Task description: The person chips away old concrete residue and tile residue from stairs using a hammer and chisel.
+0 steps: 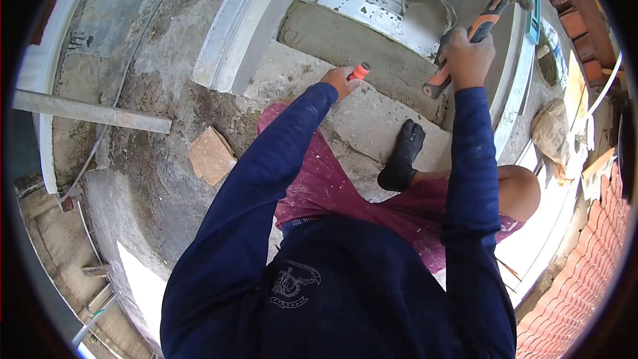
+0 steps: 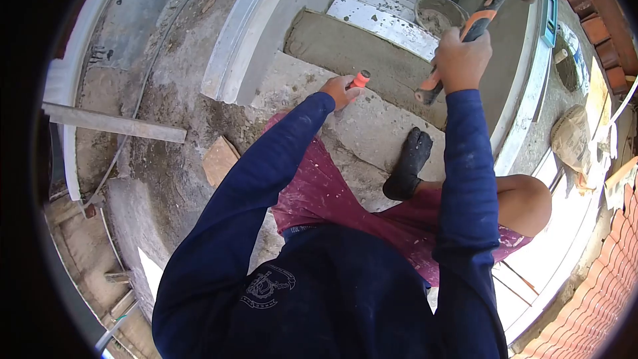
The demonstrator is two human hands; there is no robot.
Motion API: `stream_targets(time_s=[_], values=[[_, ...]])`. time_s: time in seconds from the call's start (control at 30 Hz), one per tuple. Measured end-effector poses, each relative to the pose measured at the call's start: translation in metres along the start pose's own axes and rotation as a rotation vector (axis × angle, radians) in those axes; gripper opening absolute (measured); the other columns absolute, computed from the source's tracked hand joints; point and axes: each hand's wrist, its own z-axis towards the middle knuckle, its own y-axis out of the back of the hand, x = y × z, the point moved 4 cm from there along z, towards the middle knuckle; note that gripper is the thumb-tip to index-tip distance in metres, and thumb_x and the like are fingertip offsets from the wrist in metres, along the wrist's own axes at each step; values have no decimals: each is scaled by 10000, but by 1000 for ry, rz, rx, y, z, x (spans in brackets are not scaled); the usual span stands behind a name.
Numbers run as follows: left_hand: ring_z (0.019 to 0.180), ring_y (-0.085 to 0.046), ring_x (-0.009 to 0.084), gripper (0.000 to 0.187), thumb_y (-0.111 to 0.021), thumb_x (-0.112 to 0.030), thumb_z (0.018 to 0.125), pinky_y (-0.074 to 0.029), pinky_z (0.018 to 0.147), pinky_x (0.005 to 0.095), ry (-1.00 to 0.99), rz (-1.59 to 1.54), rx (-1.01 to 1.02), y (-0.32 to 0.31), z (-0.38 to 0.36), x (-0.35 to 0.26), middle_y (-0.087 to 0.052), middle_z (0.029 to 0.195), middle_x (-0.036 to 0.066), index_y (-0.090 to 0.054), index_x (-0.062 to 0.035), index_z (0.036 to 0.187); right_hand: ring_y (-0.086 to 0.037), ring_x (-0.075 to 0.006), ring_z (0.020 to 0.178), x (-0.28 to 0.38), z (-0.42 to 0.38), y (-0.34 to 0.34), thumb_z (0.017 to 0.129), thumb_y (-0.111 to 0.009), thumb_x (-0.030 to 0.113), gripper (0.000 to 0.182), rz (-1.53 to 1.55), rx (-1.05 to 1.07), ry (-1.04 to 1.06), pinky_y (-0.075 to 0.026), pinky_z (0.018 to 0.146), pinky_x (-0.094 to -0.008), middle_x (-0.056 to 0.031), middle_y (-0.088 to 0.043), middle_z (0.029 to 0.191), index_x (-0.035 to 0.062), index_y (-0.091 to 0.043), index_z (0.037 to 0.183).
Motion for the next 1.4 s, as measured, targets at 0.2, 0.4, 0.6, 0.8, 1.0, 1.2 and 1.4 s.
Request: stream_targets(time_s=[0.2,0.4,0.6,0.8,1.0,1.2,1.4], values=[[906,-673,310,434,-687,-391,846,-510,814,384,-23,13,-13,-12,5,20,-700,964,170,-653,-21,1070,-606,-216,538,-128,-77,-18,788,-607,103,188,-305,771,-447,-486,515,-369,-117,-599,689,-56,-555,874],[901,-672,312,429,-685,-391,848,-510,808,387,19,-36,50,-3,4,12,-699,953,169,-652,-17,1055,-575,-166,486,-3,10,17,819,-589,79,161,-40,282,-51,-465,443,-321,-85,-552,626,-53,-497,829],[901,-664,350,377,-688,-343,837,-516,795,405,-44,101,10,-7,-5,13,-691,941,190,-651,-23,1033,-678,-387,727,-137,-82,-43,754,-601,124,269,-488,832,-244,-527,714,-439,-266,-644,774,-93,-580,913],[941,-650,384,345,-673,-246,832,-509,822,438,-57,18,-122,-16,-37,47,-677,985,215,-618,-24,1091,-627,-272,569,-90,-129,-7,793,-645,105,185,-488,889,-198,-481,566,-418,-155,-588,655,-59,-579,849],[989,-622,426,374,-652,-244,839,-495,856,459,109,-99,-507,24,-89,58,-650,1021,253,-564,-7,1115,-464,-72,433,60,-106,83,893,-603,94,158,-198,644,-148,-360,414,-226,1,-499,616,-14,-535,987],[1039,-615,401,491,-685,-286,816,-481,902,443,221,-103,-594,64,-112,58,-638,1099,244,-552,9,1186,-448,-82,413,84,-88,132,903,-634,144,267,156,442,-126,-356,383,-207,-25,-494,644,-21,-516,1077],[1256,-485,367,550,-689,-274,804,-368,1076,422,91,399,-199,14,-99,97,-521,1322,261,-537,-67,1290,-438,-53,406,87,-92,117,961,-548,155,262,703,464,-382,-405,332,-200,-16,-458,698,-18,-465,1140]])
